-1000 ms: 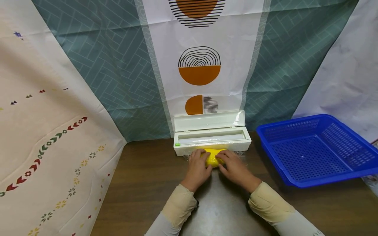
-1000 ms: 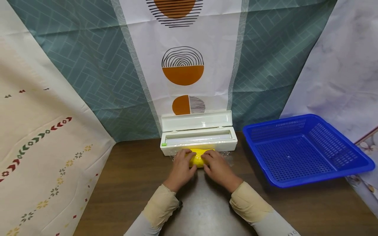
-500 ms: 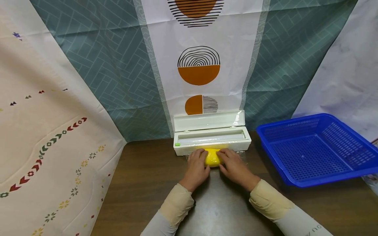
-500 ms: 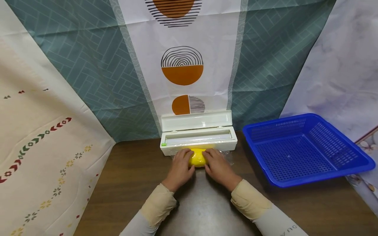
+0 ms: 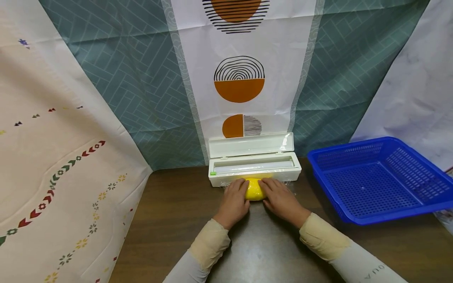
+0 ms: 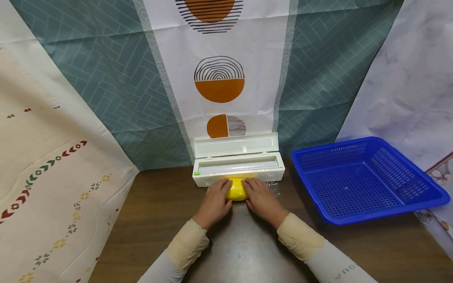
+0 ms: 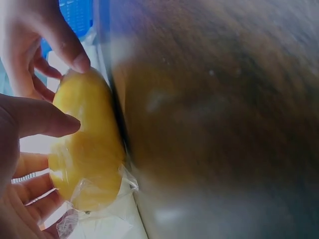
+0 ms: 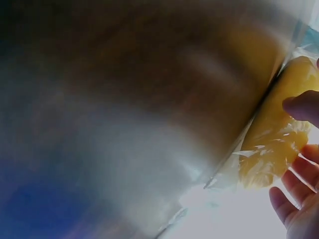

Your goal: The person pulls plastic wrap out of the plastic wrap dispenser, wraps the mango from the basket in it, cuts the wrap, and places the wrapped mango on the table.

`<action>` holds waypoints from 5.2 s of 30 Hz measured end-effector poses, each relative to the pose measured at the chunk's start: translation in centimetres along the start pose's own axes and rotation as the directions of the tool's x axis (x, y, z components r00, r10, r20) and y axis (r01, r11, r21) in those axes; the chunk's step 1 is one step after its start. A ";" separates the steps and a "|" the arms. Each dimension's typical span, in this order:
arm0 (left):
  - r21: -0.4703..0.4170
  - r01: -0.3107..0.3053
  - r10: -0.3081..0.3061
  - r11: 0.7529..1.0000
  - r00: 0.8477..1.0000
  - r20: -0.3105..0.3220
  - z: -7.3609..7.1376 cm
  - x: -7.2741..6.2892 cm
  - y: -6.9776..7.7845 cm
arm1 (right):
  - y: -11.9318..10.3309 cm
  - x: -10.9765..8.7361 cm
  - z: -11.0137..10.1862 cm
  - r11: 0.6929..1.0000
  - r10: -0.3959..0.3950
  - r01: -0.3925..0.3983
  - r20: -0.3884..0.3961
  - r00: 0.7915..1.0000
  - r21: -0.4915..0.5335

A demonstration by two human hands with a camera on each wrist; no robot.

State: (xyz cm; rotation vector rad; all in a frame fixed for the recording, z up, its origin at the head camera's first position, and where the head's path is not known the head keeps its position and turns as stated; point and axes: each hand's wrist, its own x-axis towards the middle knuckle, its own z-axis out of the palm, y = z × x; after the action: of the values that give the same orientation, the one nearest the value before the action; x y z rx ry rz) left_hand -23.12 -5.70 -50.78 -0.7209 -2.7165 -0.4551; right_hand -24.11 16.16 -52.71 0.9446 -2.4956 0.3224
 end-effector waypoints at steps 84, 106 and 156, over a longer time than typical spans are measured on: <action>0.214 -0.039 0.034 0.976 0.999 0.029 -2.4 -0.3 -0.1 | 0.0 0.6 -2.5 0.996 -0.004 0.012 -0.091 0.996 0.088; 0.232 -0.098 0.105 0.968 0.994 -0.016 -3.0 -1.0 -1.5 | -0.1 0.8 -4.1 0.987 0.006 -0.001 -0.033 0.999 0.162; 0.090 -0.049 0.062 0.995 0.988 -0.143 -8.8 3.3 -0.7 | 1.3 5.4 -10.0 0.978 0.000 0.008 -0.040 0.999 0.208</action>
State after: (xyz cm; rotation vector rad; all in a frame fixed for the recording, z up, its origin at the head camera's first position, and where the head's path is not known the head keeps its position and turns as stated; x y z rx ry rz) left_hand -24.47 -8.17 -41.81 -0.7093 -2.5560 -0.3602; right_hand -25.27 17.72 -41.44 1.0128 -2.4579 0.6048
